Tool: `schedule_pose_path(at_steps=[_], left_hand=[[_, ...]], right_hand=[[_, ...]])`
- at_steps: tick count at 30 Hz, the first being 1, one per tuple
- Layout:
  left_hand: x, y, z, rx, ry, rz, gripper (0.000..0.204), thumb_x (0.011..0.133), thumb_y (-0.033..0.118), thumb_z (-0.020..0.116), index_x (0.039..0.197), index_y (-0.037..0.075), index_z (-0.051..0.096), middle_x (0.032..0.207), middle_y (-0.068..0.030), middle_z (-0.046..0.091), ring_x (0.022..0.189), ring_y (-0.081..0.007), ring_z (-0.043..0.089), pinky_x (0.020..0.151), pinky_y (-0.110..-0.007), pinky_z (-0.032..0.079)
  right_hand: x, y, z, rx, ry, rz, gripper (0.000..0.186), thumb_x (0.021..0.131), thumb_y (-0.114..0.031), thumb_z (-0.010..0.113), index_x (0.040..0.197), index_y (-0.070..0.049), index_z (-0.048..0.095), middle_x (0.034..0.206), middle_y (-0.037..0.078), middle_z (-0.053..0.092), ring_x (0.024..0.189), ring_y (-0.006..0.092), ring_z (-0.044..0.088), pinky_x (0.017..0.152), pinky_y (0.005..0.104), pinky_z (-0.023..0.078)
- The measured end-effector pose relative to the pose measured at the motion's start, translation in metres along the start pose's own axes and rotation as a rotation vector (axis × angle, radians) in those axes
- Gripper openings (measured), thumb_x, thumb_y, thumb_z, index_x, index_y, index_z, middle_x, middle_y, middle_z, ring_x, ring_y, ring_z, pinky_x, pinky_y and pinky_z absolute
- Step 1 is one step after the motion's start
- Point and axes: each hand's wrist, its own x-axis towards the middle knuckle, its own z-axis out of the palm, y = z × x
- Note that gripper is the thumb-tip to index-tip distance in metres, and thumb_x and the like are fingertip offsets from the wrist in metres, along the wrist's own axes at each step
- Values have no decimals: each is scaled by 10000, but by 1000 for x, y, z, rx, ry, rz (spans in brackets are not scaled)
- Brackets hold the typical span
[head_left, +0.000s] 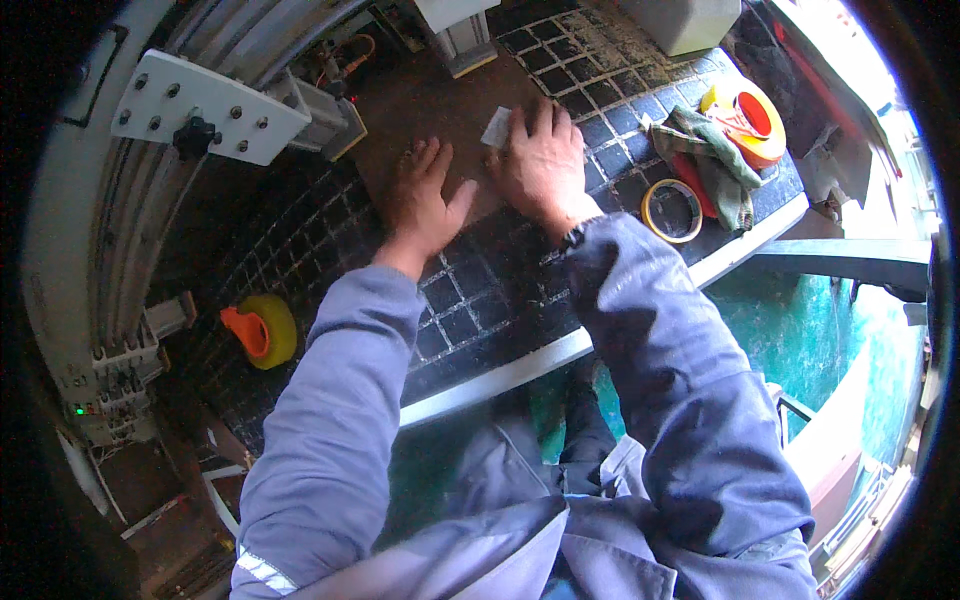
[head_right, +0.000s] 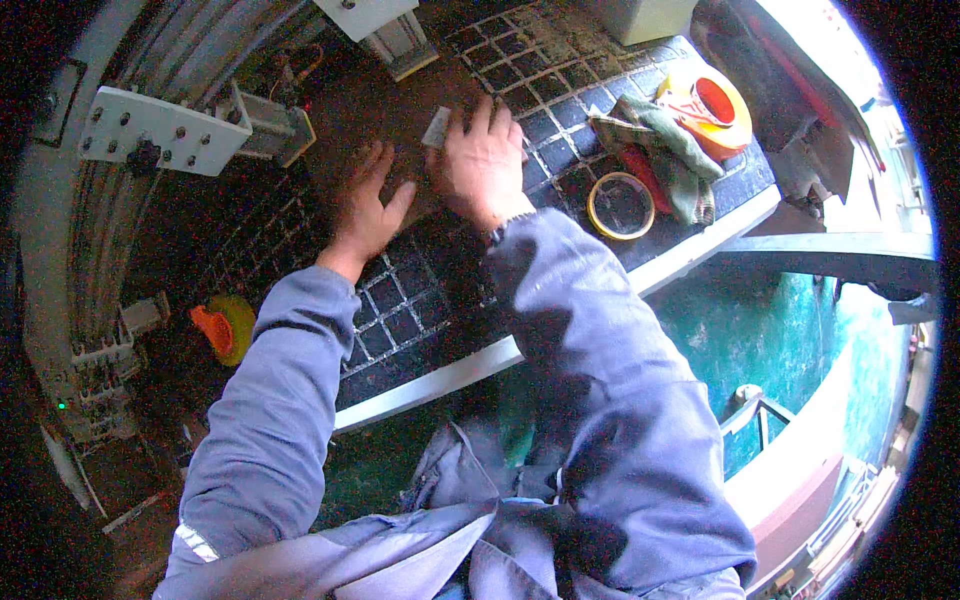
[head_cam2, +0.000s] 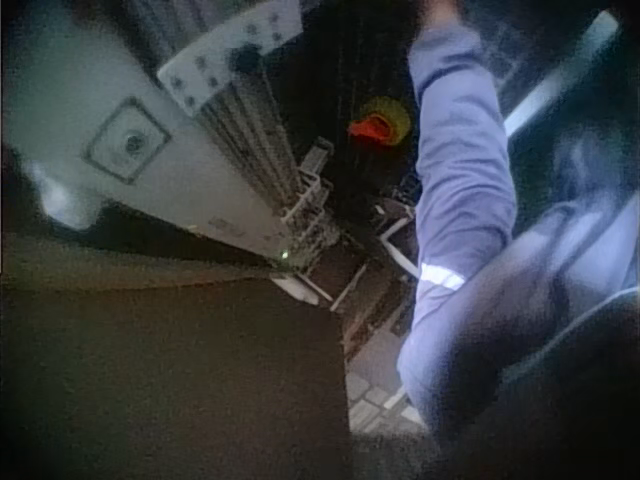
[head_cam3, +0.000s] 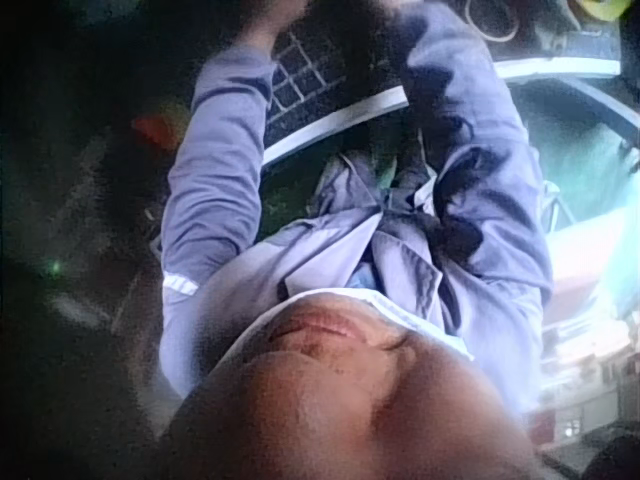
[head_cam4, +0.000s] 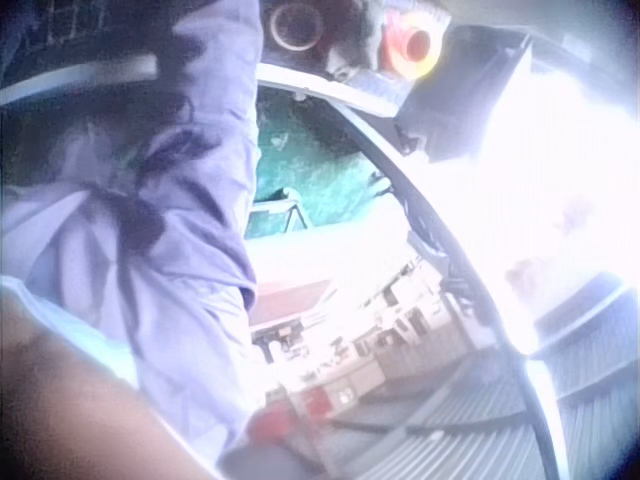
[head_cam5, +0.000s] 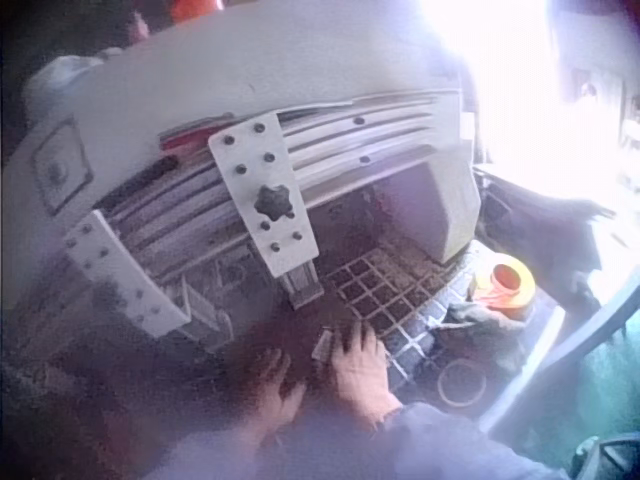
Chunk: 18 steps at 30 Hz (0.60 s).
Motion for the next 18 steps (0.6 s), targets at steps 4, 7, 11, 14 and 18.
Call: schedule_pose_path(at_steps=[4, 7, 11, 14, 18], left_hand=[[-46, 25, -20, -111, -25, 77, 685, 917, 363, 794, 1485, 31, 601, 1579, -250, 528, 1465, -431, 503, 1228, -509, 399], [-93, 44, -41, -226, -29, 134, 693, 867, 314, 839, 1458, 24, 624, 1500, -239, 607, 1424, -418, 554, 1215, -520, 418], [-161, 59, -67, -126, 56, -14, 794, 821, 352, 881, 1467, -18, 603, 1488, -230, 619, 1425, -405, 555, 1204, -531, 409], [-202, 61, -79, -80, 87, -215, 960, 725, 304, 964, 1528, -3, 539, 1530, -220, 586, 1456, -392, 523, 1199, -516, 408], [-221, 45, -83, -205, 121, -393, 966, 661, 178, 997, 1515, 60, 560, 1517, -221, 587, 1366, -401, 598, 1139, -463, 500]], right_hand=[[-58, -9, -36, 11, -71, 9, 767, 892, -454, 758, 1414, 61, 534, 1500, 360, 474, 1363, 526, 491, 1081, 570, 454], [-110, -15, -71, -14, -196, 30, 816, 894, -453, 764, 1472, 56, 495, 1547, 368, 437, 1409, 532, 459, 1105, 571, 440], [-165, -23, -107, 11, -320, 60, 882, 839, -436, 832, 1492, 49, 491, 1583, 379, 396, 1452, 551, 418, 1147, 581, 412], [-188, -17, -120, 59, -335, 66, 886, 810, -423, 866, 1485, 32, 517, 1603, 368, 384, 1454, 538, 420, 1159, 568, 409], [-211, -3, -130, 148, -277, 138, 903, 770, -404, 912, 1483, 2, 534, 1565, 284, 468, 1377, 479, 503, 1137, 555, 426]])
